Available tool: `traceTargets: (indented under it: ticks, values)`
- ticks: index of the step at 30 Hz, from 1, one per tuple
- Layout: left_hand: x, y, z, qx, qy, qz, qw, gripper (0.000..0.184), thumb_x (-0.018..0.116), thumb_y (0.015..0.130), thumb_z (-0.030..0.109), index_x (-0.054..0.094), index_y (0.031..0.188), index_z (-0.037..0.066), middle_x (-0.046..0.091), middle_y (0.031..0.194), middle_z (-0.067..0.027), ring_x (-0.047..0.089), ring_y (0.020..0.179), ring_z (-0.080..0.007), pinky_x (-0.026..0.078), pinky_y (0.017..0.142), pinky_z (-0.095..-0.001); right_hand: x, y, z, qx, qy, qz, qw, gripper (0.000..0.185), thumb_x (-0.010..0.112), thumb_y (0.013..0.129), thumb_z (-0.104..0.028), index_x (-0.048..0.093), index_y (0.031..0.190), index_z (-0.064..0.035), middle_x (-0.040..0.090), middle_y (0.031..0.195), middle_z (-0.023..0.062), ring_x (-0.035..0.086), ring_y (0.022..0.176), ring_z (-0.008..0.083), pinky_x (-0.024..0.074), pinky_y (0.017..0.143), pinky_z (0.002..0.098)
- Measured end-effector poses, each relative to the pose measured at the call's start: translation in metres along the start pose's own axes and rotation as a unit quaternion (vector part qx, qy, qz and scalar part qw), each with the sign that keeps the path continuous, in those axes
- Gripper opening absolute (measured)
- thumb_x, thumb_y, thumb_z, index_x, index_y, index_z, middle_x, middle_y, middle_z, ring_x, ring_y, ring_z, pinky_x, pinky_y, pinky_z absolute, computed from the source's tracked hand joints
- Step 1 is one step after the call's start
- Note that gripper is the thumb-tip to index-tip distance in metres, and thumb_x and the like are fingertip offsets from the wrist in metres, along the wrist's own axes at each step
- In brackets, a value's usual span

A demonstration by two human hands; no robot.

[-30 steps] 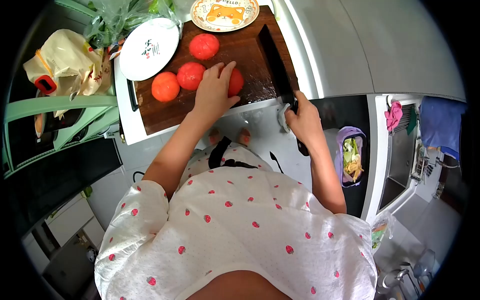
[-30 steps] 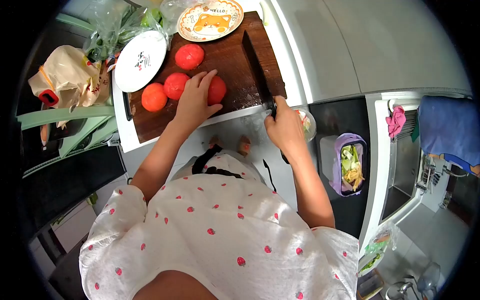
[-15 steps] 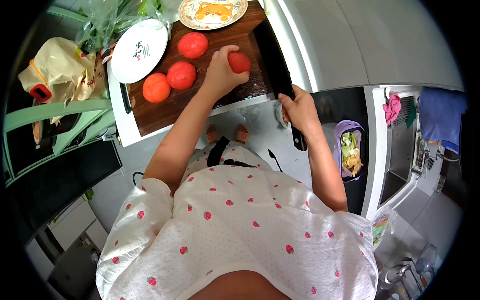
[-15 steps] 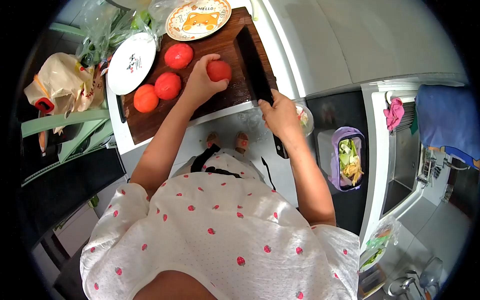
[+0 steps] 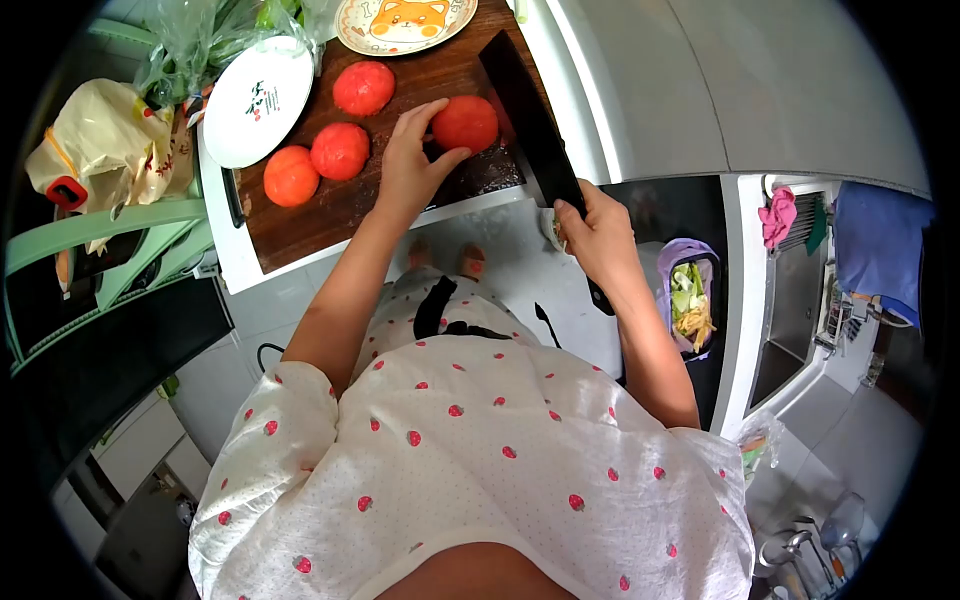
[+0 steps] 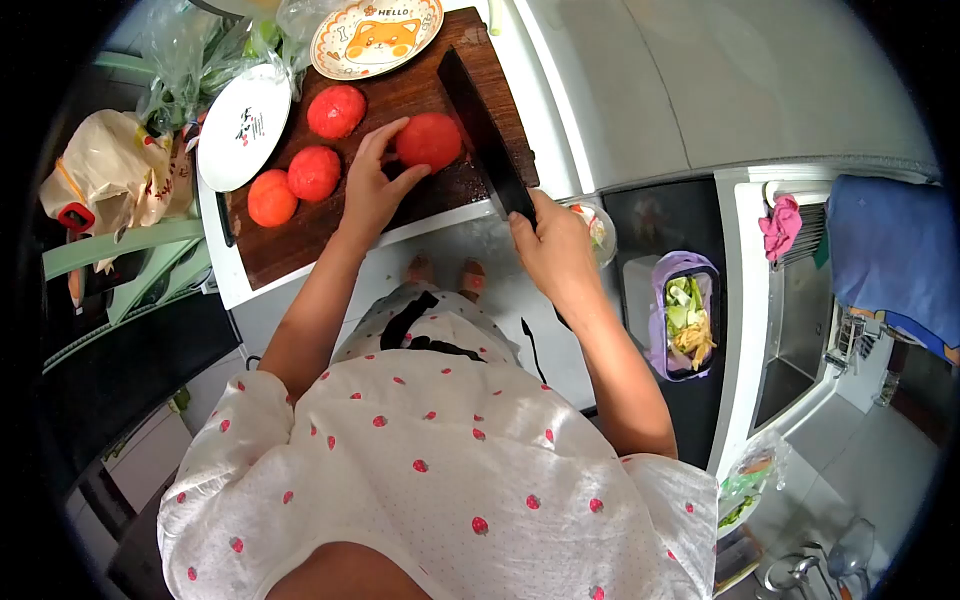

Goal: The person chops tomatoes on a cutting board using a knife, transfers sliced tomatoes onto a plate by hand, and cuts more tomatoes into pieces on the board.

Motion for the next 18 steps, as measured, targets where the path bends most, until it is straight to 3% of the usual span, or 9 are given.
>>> traceTargets:
  ticks: [4,11,16,18]
  values:
    - [0.006,0.009,0.0,0.021,-0.016,0.009,1.0,0.059,0.077,0.072,0.01,0.053,0.125,0.006,0.053,0.121,-0.0104,0.055,0.106,-0.0211,0.049,0.087,-0.0316,-0.011,-0.01,-0.017,-0.048,-0.032,0.024,0.998,0.019,0.055,0.087,-0.014,0.059,0.1,0.0001,0.058,0.063,0.0171,0.058,0.058,0.0312,0.0445,0.058,0.0381]
    - [0.005,0.005,-0.004,0.025,-0.055,0.014,0.998,0.057,0.076,0.073,0.013,0.053,0.124,0.006,0.054,0.118,-0.0099,0.056,0.101,-0.0197,0.048,0.084,-0.0302,-0.01,-0.024,-0.031,-0.001,-0.055,0.034,0.998,0.021,0.057,0.088,-0.015,0.059,0.102,0.0003,0.057,0.064,0.0181,0.057,0.057,0.0306,0.0444,0.057,0.0374]
    - [0.003,0.01,-0.005,0.012,-0.059,-0.005,0.998,0.054,0.075,0.073,0.014,0.054,0.121,0.005,0.054,0.119,-0.0122,0.056,0.106,-0.0241,0.049,0.088,-0.0334,-0.002,-0.029,-0.039,0.046,-0.062,0.038,0.996,0.021,0.058,0.088,-0.016,0.06,0.102,0.0004,0.055,0.061,0.0168,0.054,0.053,0.0279,0.0436,0.054,0.0352]
    - [0.0,0.01,-0.008,0.016,-0.055,0.002,0.998,0.052,0.075,0.073,0.014,0.055,0.12,0.005,0.054,0.119,-0.0123,0.056,0.105,-0.0241,0.049,0.088,-0.0331,0.002,-0.028,-0.043,0.044,-0.07,0.038,0.996,0.021,0.058,0.088,-0.016,0.06,0.101,0.0006,0.056,0.061,0.018,0.055,0.054,0.0309,0.0438,0.055,0.0363]
Point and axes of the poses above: each hand's wrist, its own y-axis towards the middle knuckle, its own x-axis out of the palm, z = x × y, the point moved 7 cm from there along y, towards the middle knuckle
